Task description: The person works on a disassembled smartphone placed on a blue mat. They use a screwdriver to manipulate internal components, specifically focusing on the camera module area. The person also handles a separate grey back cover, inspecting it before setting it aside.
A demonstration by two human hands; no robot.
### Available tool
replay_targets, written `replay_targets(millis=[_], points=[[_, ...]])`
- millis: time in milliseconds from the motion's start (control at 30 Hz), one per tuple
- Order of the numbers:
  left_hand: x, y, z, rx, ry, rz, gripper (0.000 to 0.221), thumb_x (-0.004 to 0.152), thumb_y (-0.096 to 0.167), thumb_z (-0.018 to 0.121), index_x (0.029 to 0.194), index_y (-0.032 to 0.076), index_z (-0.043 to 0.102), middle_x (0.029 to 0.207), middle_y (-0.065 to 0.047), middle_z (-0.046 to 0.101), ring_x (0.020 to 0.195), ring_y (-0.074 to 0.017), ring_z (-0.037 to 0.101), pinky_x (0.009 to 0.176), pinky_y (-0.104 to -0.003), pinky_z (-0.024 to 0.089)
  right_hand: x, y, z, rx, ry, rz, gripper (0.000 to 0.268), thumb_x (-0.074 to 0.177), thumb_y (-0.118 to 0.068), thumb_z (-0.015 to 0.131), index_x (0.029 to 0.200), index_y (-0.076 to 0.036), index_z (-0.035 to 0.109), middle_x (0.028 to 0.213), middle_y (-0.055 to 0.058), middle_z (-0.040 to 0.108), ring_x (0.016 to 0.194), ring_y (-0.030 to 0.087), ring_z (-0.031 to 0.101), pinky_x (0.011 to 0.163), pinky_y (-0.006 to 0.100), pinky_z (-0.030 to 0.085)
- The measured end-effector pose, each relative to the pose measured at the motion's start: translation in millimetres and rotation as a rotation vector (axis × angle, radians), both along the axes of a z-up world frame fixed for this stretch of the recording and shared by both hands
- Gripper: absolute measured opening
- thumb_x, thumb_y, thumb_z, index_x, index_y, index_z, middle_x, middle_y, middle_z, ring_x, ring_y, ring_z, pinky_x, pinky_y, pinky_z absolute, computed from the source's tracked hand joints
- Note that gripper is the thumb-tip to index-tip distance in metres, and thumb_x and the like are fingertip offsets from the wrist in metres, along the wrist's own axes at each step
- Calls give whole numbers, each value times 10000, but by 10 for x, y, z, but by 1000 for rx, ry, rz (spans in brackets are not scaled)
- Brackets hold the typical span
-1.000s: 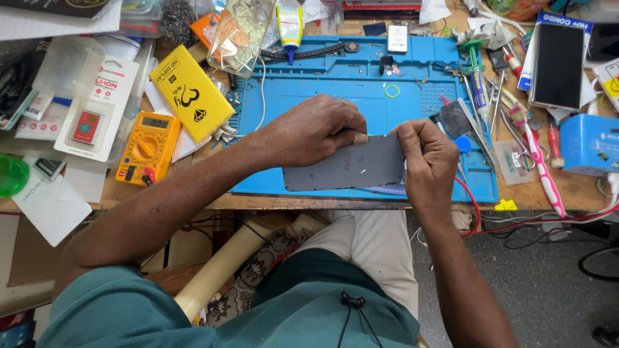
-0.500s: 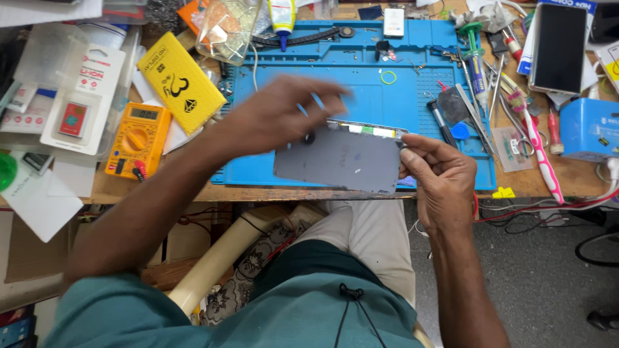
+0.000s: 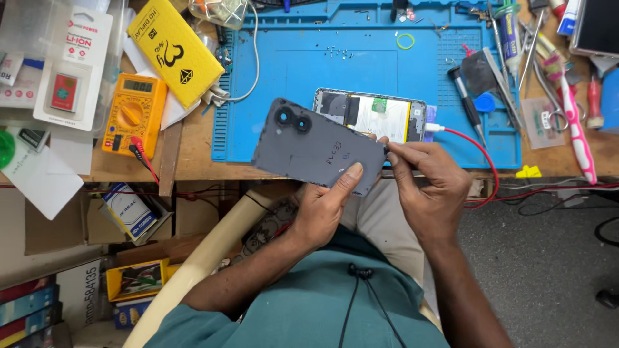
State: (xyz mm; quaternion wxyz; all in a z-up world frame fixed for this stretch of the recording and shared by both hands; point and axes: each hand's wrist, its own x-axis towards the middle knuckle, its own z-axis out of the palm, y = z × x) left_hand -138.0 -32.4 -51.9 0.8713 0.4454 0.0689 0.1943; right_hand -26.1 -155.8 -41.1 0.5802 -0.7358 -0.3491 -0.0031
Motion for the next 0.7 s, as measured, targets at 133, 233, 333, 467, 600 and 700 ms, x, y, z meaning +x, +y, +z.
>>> replay_targets(millis=[133, 233, 333, 467, 600, 700], points=[[-85, -22, -74, 109, 118, 0, 367, 1122, 183, 537, 1407, -44, 582, 1356, -97, 642, 1244, -149, 610, 1085, -303, 510, 0, -70, 85, -138, -298, 8, 265, 974, 35, 755, 1216, -73, 738, 1057, 114, 728, 897, 211, 718, 726, 348, 573], [-129, -55, -122, 202, 160, 39, 317, 1143, 175, 543, 1343, -52, 641, 1252, -93, 683, 1163, -141, 628, 1027, -295, 528, 13, -57, 85, -202, -464, 24, 256, 962, 31, 765, 1205, -36, 726, 1042, 123, 714, 935, 284, 700, 787, 410, 573], [-138, -100, -103, 152, 173, 60, 310, 1111, 186, 551, 1325, -20, 639, 1223, -63, 684, 1131, -123, 630, 997, -283, 532, -19, -57, 87, -221, -477, 9, 219, 947, 16, 769, 1156, -27, 718, 1028, 128, 705, 942, 296, 695, 786, 419, 571], [-153, -149, -94, 63, 195, 55, 334, 1104, 229, 559, 1334, 0, 641, 1190, -51, 683, 1071, -97, 623, 913, -266, 525, -93, -16, 30, -205, -533, -40, 175, 965, 16, 759, 1128, 0, 697, 1044, 131, 693, 963, 302, 695, 811, 428, 574], [-135, -160, -235, -87, 231, 67, 316, 1072, 241, 597, 1305, 31, 635, 1172, -42, 677, 1034, -81, 622, 848, -255, 517, -127, 8, -3, -191, -476, -65, 135, 1001, 16, 744, 1125, 8, 694, 1054, 132, 693, 981, 304, 699, 828, 425, 574], [-188, -152, -424, -63, 260, 66, 293, 1050, 258, 599, 1248, 54, 666, 1139, -50, 702, 1028, -89, 657, 859, -250, 535, -82, -4, 39, -150, -207, -13, 108, 1007, 8, 730, 1114, -7, 723, 1036, 110, 728, 922, 245, 735, 770, 376, 579]])
